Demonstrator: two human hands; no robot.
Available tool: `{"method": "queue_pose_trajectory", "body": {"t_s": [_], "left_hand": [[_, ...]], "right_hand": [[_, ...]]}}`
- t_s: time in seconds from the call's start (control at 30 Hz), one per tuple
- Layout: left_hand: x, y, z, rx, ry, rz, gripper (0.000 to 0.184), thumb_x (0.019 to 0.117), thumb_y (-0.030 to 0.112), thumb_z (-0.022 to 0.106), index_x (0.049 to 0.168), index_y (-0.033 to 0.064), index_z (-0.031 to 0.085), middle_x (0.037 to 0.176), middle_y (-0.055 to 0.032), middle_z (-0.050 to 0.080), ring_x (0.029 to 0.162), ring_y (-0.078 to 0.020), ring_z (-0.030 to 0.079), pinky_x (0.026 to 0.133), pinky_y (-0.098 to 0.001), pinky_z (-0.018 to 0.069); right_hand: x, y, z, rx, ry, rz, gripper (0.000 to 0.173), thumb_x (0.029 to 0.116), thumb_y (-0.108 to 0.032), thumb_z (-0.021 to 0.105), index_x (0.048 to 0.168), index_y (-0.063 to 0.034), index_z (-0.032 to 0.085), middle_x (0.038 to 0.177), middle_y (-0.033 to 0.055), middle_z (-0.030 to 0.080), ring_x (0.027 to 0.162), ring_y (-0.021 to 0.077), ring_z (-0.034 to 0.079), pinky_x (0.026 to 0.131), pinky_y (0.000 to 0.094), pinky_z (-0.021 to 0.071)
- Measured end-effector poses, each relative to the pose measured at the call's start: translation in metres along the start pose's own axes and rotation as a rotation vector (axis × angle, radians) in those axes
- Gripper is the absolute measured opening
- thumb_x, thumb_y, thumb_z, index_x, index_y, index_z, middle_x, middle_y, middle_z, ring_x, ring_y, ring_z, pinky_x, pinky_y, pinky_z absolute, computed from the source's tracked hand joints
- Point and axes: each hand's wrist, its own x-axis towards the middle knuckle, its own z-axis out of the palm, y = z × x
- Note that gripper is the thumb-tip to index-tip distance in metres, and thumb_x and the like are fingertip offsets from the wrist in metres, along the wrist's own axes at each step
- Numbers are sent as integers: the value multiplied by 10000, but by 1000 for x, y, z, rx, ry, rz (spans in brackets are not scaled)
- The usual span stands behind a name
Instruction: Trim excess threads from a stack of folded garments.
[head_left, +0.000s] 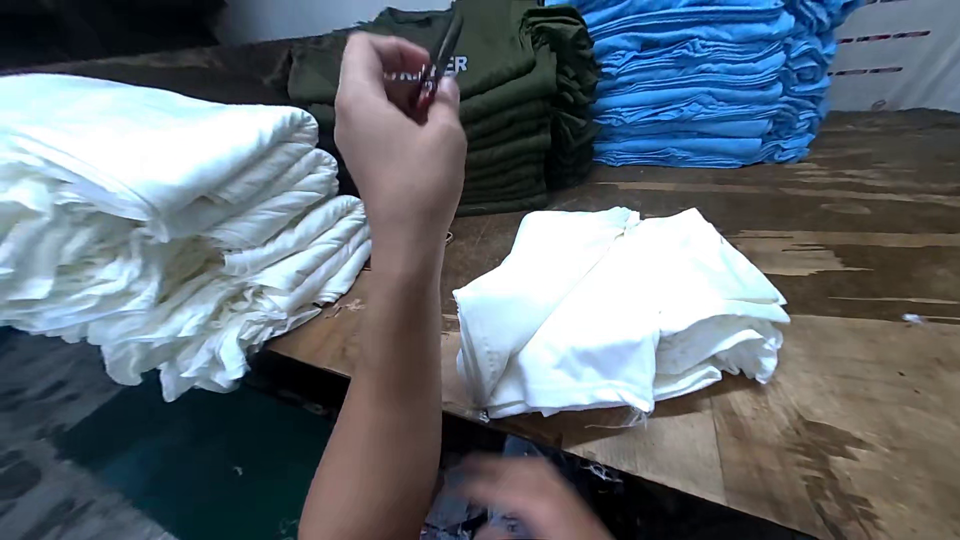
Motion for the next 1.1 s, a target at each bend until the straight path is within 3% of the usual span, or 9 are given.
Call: {"method": "queue_pose_trajectory", "body": {"t_s": [0.17, 0.3, 0.47, 0.6, 0.73, 0.83, 0.93, 1.0, 1.1], "left_hand": [[-72, -10, -11, 129, -217, 102, 446, 983, 339, 663, 1323, 57, 607, 1145, -162, 624, 965, -231, 625, 832, -412, 533], [-163, -6, 10, 6, -494, 309, 366, 945, 265, 721, 1276, 109, 706, 1125, -81, 667, 926, -180, 666, 782, -374, 596], [-225, -23, 19, 9, -512, 461, 177, 992, 247, 646, 1095, 226, 788, 1008, 38, 738, 833, -132, 636, 716, -345, 497], [-230, -29, 14, -1, -453, 376, 211, 986, 286, 665, 1148, 209, 775, 1030, 18, 707, 880, -124, 631, 767, -340, 515], [-228, -31, 22, -44, -395, 274, 240, 960, 283, 705, 1168, 182, 769, 1060, 14, 697, 936, -101, 649, 812, -317, 556], [-224, -44, 28, -43, -347, 281, 245, 951, 258, 709, 1168, 161, 768, 1069, 2, 702, 955, -111, 661, 841, -330, 570], [-218, -59, 25, -75, -364, 293, 247, 952, 271, 719, 1172, 168, 763, 1071, 11, 698, 974, -106, 656, 868, -335, 565], [-217, -61, 18, -133, -418, 273, 251, 948, 271, 731, 1176, 168, 759, 1068, 20, 686, 965, -90, 648, 856, -314, 569], [-219, -57, 11, -147, -463, 260, 246, 951, 280, 730, 1171, 173, 761, 1064, 24, 691, 966, -84, 653, 845, -302, 577]], "right_hand": [[-28, -4, -94, -370, 841, 134, 238, 955, -375, 700, 941, -138, 681, 962, 12, 652, 895, 52, 631, 724, 205, 536], [-29, 28, -94, -635, 916, 329, 498, 848, -571, 742, 951, -85, 725, 1007, 96, 664, 918, 171, 646, 747, 328, 560], [-42, 41, -88, -654, 974, 237, 225, 979, -250, 616, 883, -126, 777, 1019, 58, 704, 984, 130, 659, 856, 292, 551], [-47, 36, -97, -537, 939, 258, 392, 1004, -394, 525, 1066, -73, 742, 1082, 81, 678, 985, 114, 644, 796, 259, 548], [-32, 45, -93, -665, 892, 10, 457, 908, -380, 757, 1278, -149, 619, 1210, 86, 590, 1104, 134, 618, 937, 281, 549], [-34, 53, -104, -579, 830, -93, 155, 905, -134, 761, 1053, -140, 807, 985, 55, 707, 930, 79, 688, 832, 202, 597], [-50, 43, -133, -346, 688, -49, 53, 874, -269, 826, 924, -264, 807, 873, -55, 620, 850, 4, 599, 758, 147, 514], [-68, 34, -158, -212, 418, 33, 66, 861, -396, 825, 892, -344, 801, 894, -96, 586, 919, -3, 546, 822, 171, 456], [-85, 22, -185, -189, -100, 232, 181, 841, -416, 824, 833, -236, 817, 967, -23, 707, 980, 113, 638, 863, 334, 535]]}}
